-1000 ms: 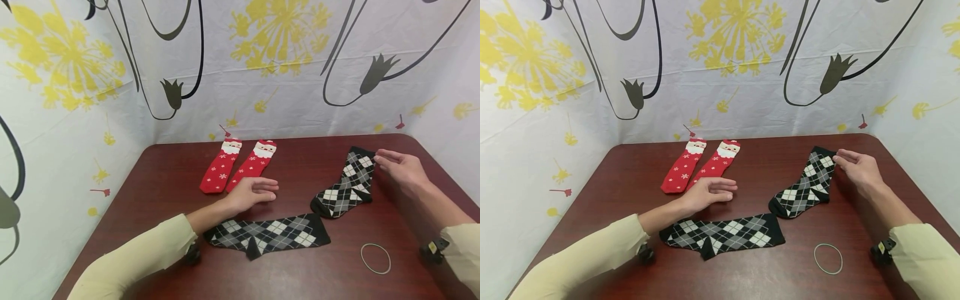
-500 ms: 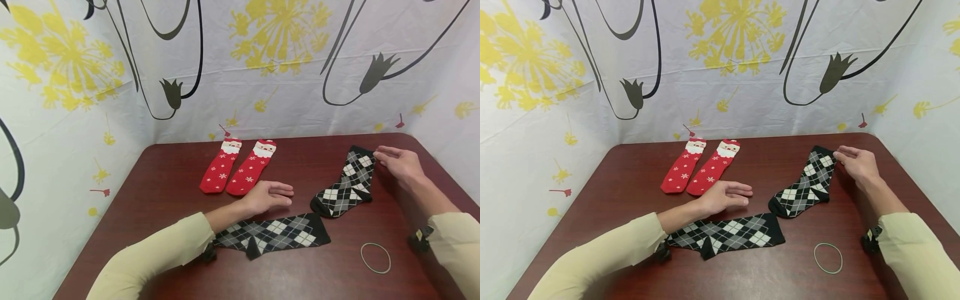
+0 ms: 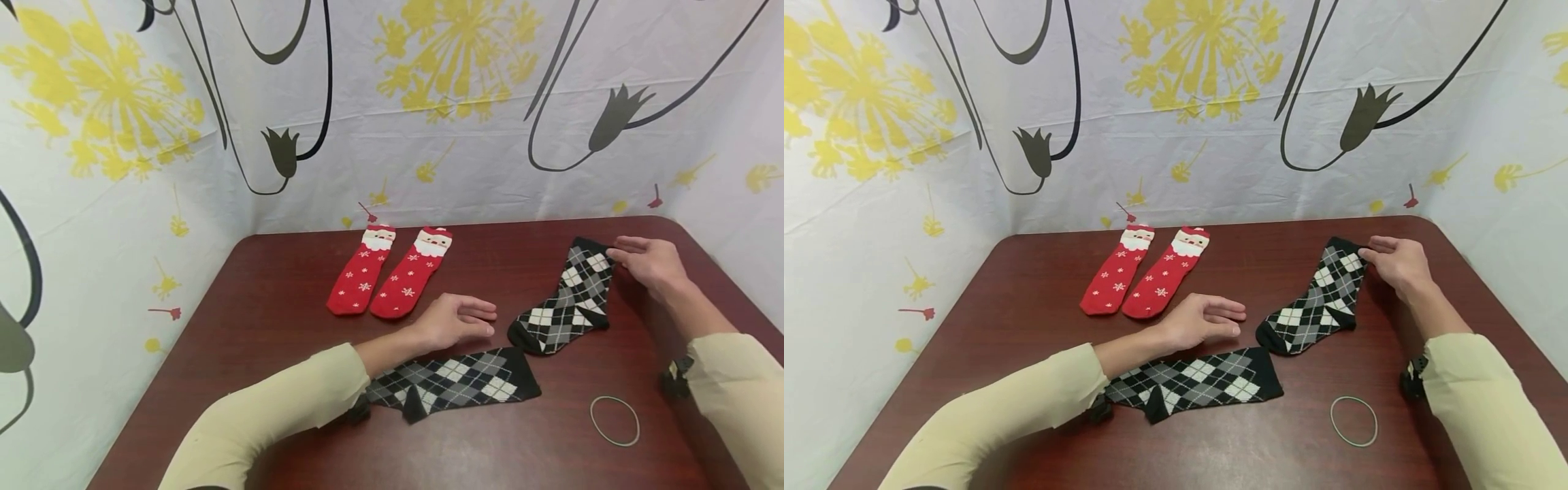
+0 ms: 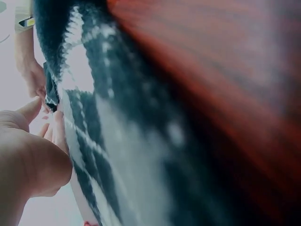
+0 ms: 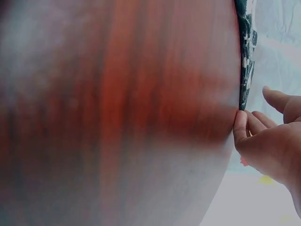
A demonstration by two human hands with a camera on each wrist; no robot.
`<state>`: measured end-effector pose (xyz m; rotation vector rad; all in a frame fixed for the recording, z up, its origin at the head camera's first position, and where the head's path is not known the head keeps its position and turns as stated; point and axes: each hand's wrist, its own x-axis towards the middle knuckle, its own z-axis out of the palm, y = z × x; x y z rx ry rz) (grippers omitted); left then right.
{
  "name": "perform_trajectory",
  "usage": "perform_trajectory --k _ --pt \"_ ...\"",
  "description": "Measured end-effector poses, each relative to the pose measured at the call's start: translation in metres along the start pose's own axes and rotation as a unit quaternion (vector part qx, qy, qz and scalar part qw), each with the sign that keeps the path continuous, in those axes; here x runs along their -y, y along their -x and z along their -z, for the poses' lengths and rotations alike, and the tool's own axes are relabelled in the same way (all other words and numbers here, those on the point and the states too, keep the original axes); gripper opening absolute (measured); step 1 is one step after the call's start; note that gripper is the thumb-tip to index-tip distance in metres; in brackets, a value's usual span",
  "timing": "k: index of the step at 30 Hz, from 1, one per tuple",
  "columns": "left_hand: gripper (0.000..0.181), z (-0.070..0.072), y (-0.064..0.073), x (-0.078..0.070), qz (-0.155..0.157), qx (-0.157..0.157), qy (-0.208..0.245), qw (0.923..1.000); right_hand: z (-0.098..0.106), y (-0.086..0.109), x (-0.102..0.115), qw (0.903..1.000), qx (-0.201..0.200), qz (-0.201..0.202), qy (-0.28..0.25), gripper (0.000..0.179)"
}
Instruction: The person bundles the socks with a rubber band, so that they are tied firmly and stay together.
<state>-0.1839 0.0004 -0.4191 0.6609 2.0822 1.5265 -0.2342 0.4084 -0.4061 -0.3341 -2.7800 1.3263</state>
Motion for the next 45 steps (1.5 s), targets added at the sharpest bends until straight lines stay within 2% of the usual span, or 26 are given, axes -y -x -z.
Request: perform_trajectory --k 4,10,14,20,24,28,33,41,45 --pt "0.044 -0.006 -0.004 -0.002 -0.008 -0.003 -0.006 0.9999 0.0 -0.001 0.001 0.9998 -0.01 0.0 0.016 0.061" --pt "0.042 -0.018 -0.011 -0.003 -0.021 -0.019 -0.032 0.9991 -0.002 -0.004 0.004 0.9963 -0.057 -0.021 0.06 0.055" --pt "0.04 -0.025 -0.014 -0.006 -0.024 -0.03 -0.049 0.9981 -0.003 -0.004 0.005 0.9955 -0.073 -0.03 0.052 0.053" --pt "0.036 -0.032 -0.016 -0.01 -0.028 -0.048 -0.087 0.9947 -0.006 -0.001 0.009 0.9947 -0.094 -0.005 0.042 0.047" --pt "0.033 -0.037 -0.017 -0.013 -0.033 -0.065 -0.139 0.9875 -0.007 -0.001 0.01 0.9943 -0.099 -0.005 0.041 0.043" --pt "0.029 -0.044 -0.019 -0.014 -0.043 -0.091 -0.209 0.9727 -0.007 -0.003 0.008 0.9939 -0.103 -0.014 0.037 0.021" --pt "0.025 -0.051 -0.023 -0.016 -0.055 -0.106 -0.271 0.9551 -0.007 -0.004 0.008 0.9931 -0.106 -0.039 0.031 0.014" --pt "0.016 -0.053 -0.024 -0.018 -0.046 -0.108 -0.292 0.9491 -0.009 -0.007 0.01 0.9926 -0.108 -0.053 0.016 0.016" --pt "0.014 -0.053 -0.024 -0.018 -0.044 -0.101 -0.308 0.945 -0.01 -0.007 0.01 0.9929 -0.109 -0.047 0.01 0.013"
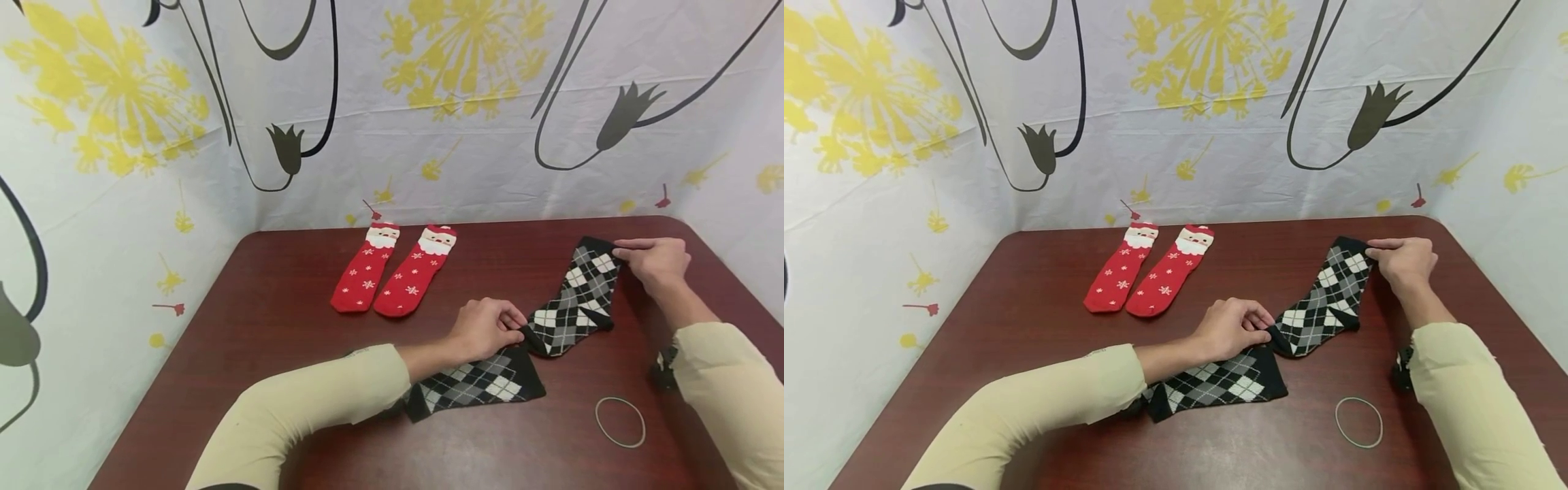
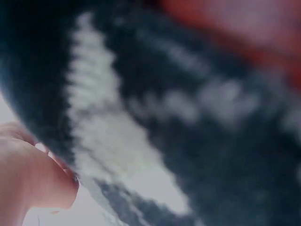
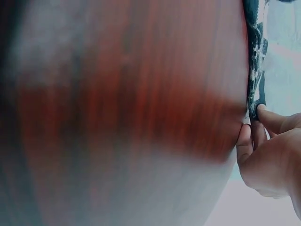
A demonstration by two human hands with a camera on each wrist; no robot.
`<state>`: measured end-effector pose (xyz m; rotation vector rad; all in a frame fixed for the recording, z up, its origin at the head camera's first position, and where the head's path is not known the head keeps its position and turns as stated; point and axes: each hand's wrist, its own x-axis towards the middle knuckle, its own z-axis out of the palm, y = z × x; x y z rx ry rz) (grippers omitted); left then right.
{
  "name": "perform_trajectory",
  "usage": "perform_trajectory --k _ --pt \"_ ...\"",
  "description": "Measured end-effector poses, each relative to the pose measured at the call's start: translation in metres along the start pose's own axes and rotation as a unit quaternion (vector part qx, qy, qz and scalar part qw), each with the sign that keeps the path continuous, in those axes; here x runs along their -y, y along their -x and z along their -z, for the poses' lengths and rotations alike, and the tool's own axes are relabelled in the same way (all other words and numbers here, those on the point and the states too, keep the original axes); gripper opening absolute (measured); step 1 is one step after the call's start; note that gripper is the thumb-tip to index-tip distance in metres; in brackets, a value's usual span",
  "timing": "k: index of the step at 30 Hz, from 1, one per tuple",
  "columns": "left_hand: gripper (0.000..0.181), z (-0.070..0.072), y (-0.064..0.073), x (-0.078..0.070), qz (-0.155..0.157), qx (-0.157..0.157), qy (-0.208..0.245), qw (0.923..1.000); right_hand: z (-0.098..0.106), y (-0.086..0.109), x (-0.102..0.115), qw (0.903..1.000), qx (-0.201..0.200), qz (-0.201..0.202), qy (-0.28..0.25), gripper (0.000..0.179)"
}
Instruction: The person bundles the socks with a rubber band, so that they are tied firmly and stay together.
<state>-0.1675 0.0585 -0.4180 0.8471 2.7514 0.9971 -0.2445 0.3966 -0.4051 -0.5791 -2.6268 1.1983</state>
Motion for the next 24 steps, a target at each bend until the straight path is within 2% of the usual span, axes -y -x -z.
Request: perform_trajectory --k 5,9,11,13,14,18,24 --pt "0.011 0.001 0.001 -0.002 -0.011 0.007 -0.012 0.9998 0.003 0.002 -0.004 0.9998 0.005 0.019 -0.005 0.022" --pt "0.009 0.0 0.0 -0.004 -0.004 0.004 -0.009 0.9999 0.005 0.002 -0.008 0.9993 0.018 0.002 -0.033 0.034" --pt "0.009 0.0 0.0 -0.006 0.002 0.001 -0.006 1.0 0.006 0.002 -0.009 0.9984 0.021 -0.006 -0.053 0.029" --pt "0.009 0.0 -0.001 -0.007 0.009 -0.001 -0.001 1.0 0.006 0.002 -0.008 0.9984 0.022 -0.008 -0.052 0.016" --pt "0.01 0.0 -0.001 -0.008 0.011 -0.002 0.002 0.9999 0.006 0.002 -0.007 0.9986 0.021 -0.008 -0.047 0.016" --pt "0.01 0.003 0.0 -0.01 0.017 -0.002 0.031 0.9994 0.009 0.002 -0.003 0.9996 0.022 -0.005 -0.017 0.042" --pt "0.01 0.008 0.003 -0.014 0.024 -0.004 0.107 0.994 0.014 0.007 0.004 0.9997 0.013 -0.016 -0.015 0.044"
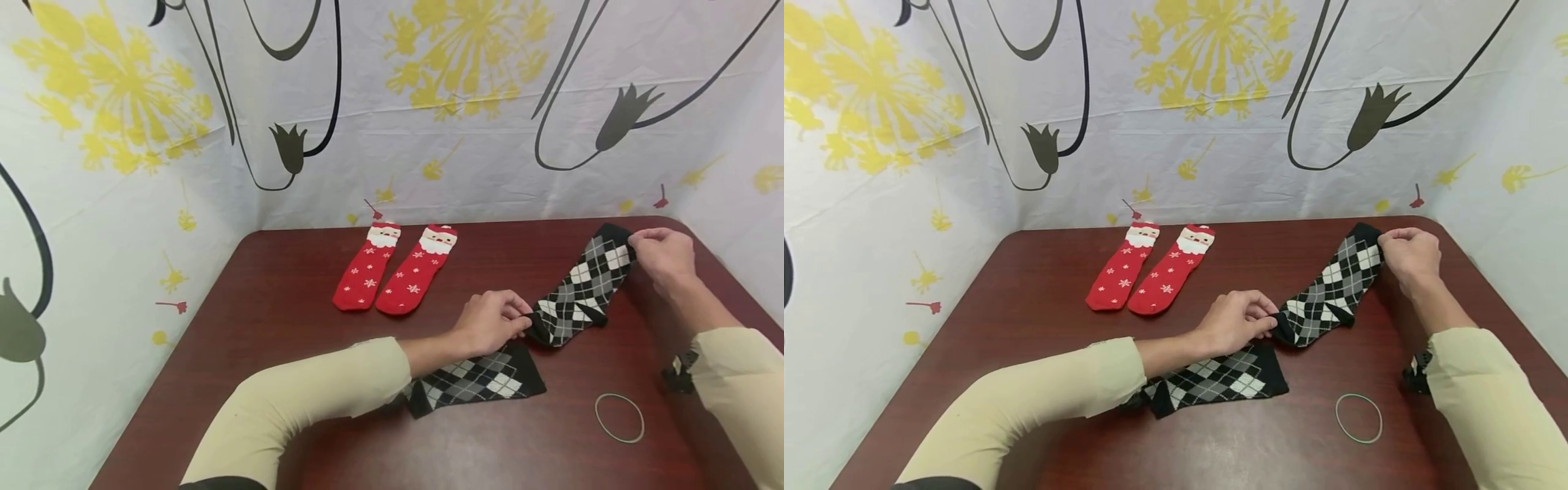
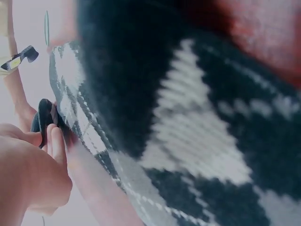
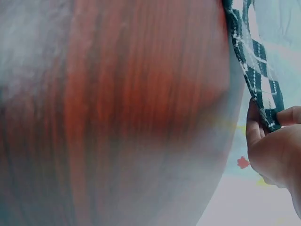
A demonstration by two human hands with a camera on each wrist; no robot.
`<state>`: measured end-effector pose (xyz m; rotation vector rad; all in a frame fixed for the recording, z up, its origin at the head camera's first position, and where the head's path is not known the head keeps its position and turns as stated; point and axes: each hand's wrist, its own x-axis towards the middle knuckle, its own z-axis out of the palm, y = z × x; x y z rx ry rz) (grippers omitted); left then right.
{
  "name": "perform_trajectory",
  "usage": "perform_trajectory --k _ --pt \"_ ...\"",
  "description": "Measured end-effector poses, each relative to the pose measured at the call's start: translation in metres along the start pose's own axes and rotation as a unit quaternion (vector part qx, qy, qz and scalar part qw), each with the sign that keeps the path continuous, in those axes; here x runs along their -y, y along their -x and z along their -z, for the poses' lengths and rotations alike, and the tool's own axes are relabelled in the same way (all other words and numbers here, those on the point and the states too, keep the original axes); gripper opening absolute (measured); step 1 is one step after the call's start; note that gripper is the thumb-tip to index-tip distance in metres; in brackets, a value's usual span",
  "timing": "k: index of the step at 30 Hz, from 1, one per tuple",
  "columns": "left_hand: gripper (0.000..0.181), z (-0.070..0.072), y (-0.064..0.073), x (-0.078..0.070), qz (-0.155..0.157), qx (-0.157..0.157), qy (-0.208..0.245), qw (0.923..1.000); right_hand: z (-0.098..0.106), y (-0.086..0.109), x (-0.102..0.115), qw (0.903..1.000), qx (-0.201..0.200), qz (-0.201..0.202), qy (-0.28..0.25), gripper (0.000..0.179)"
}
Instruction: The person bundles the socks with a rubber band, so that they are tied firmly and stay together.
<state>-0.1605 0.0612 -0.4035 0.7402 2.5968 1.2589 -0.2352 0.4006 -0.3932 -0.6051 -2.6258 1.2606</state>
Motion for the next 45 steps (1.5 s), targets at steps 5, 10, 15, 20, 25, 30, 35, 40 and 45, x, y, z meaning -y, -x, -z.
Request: perform_trajectory --k 5,10,15,20,25,30,35,40,45 --pt "0.01 0.002 0.003 -0.001 0.013 -0.011 0.018 0.9997 0.001 0.004 0.004 0.9998 0.004 0.014 -0.012 0.027" --pt "0.012 0.007 0.008 0.002 0.02 -0.017 0.037 0.999 0.002 0.006 0.006 0.9983 0.024 0.033 -0.041 0.008" --pt "0.014 0.013 0.013 0.009 0.017 -0.021 0.056 0.9981 0.0 0.01 0.009 0.9961 0.046 0.046 -0.06 0.012" --pt "0.014 0.021 0.017 0.016 0.009 -0.028 0.054 0.9981 -0.001 0.013 0.011 0.9925 0.061 0.058 -0.089 0.007" --pt "0.014 0.03 0.022 0.025 0.0 -0.036 0.041 0.9985 -0.002 0.017 0.013 0.9895 0.074 0.07 -0.103 0.004" --pt "0.018 0.039 0.03 0.034 -0.001 -0.037 0.05 0.998 -0.005 0.022 0.016 0.9856 0.09 0.084 -0.116 0.022" --pt "0.02 0.05 0.04 0.044 0.003 -0.034 0.07 0.997 -0.007 0.028 0.019 0.9834 0.108 0.098 -0.109 0.019" --pt "0.017 0.061 0.05 0.054 0.003 -0.043 0.083 0.9956 -0.008 0.037 0.024 0.9811 0.13 0.101 -0.101 0.013" --pt "0.017 0.073 0.059 0.063 0.015 -0.047 0.095 0.9943 -0.011 0.045 0.03 0.9795 0.143 0.112 -0.087 0.014"
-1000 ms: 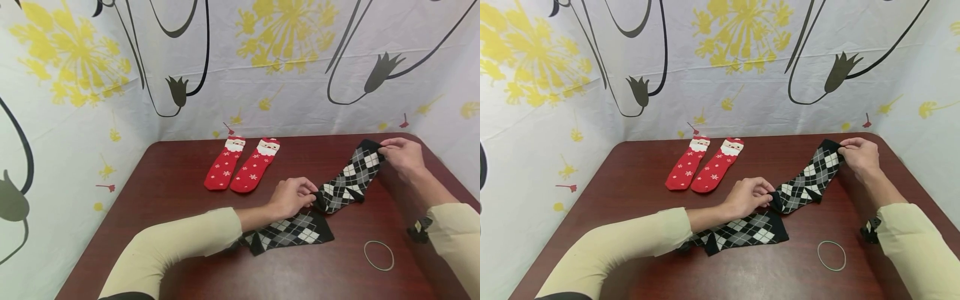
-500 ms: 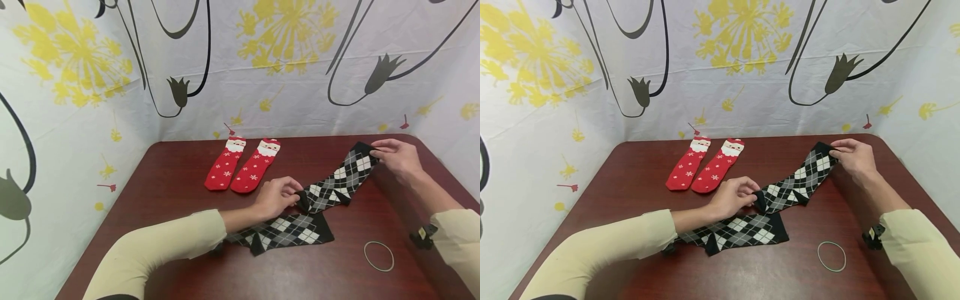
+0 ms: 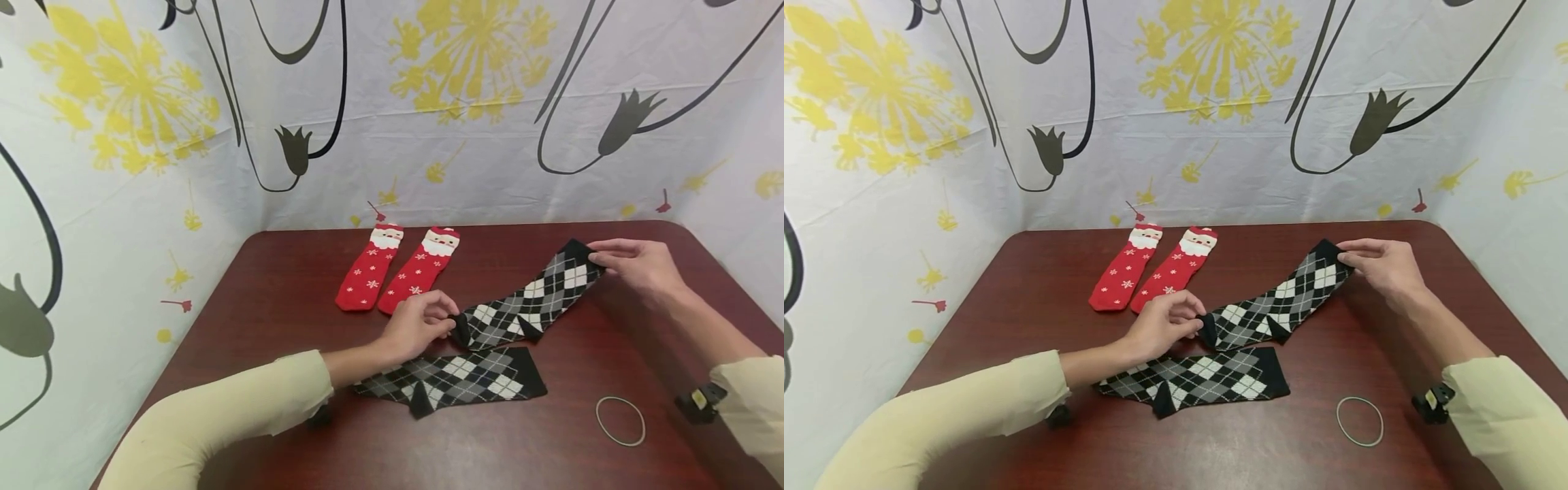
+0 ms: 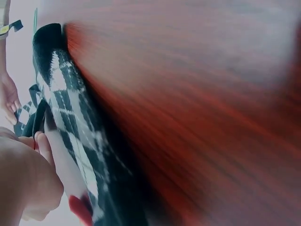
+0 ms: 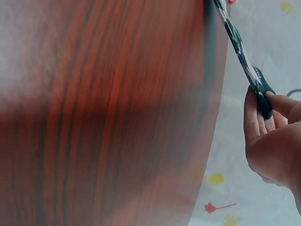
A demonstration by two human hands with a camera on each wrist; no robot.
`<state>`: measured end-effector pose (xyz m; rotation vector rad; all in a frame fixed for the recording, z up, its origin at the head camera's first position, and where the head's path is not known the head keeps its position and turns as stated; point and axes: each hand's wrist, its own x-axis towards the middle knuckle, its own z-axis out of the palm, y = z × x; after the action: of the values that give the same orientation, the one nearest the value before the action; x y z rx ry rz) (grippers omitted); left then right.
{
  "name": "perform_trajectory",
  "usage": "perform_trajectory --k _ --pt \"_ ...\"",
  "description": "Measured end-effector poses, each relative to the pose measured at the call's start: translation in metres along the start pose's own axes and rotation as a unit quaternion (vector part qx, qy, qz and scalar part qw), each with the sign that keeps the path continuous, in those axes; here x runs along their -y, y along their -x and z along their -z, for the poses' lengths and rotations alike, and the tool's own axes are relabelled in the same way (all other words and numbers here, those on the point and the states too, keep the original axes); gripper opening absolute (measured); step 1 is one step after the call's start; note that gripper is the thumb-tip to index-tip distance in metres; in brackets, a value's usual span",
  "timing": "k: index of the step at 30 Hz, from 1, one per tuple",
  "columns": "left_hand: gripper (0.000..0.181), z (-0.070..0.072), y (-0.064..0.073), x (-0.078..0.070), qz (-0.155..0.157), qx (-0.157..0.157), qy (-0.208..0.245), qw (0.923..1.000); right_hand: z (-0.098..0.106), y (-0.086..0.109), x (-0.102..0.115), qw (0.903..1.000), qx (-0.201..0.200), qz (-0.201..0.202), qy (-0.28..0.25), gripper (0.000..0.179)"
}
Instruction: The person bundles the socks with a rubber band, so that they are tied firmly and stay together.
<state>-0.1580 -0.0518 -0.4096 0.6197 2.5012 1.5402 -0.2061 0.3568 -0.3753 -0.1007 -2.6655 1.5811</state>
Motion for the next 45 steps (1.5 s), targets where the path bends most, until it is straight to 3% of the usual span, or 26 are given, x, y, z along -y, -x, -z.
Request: perform_trajectory --k 9,18,24,29,38,45 --pt "0.017 0.031 0.013 0.008 0.011 -0.001 0.012 0.9999 -0.01 0.013 0.01 0.9983 0.033 0.015 0.044 0.026" --pt "0.021 0.055 0.028 0.017 0.032 -0.013 0.025 0.9991 -0.026 0.027 0.023 0.996 0.089 0.006 -0.012 0.01" --pt "0.023 0.066 0.036 0.023 0.059 -0.019 0.023 0.9978 -0.035 0.034 0.028 0.9929 0.112 0.011 -0.04 0.018" --pt "0.023 0.074 0.044 0.027 0.06 -0.035 0.027 0.9972 -0.039 0.041 0.029 0.9885 0.136 0.009 -0.066 0.016" --pt "0.022 0.088 0.058 0.034 0.089 -0.059 0.048 0.9931 -0.046 0.052 0.031 0.9823 0.168 -0.01 -0.082 0.036" --pt "0.025 0.098 0.07 0.039 0.098 -0.056 0.073 0.991 -0.052 0.059 0.031 0.9788 0.186 -0.016 -0.084 0.031"
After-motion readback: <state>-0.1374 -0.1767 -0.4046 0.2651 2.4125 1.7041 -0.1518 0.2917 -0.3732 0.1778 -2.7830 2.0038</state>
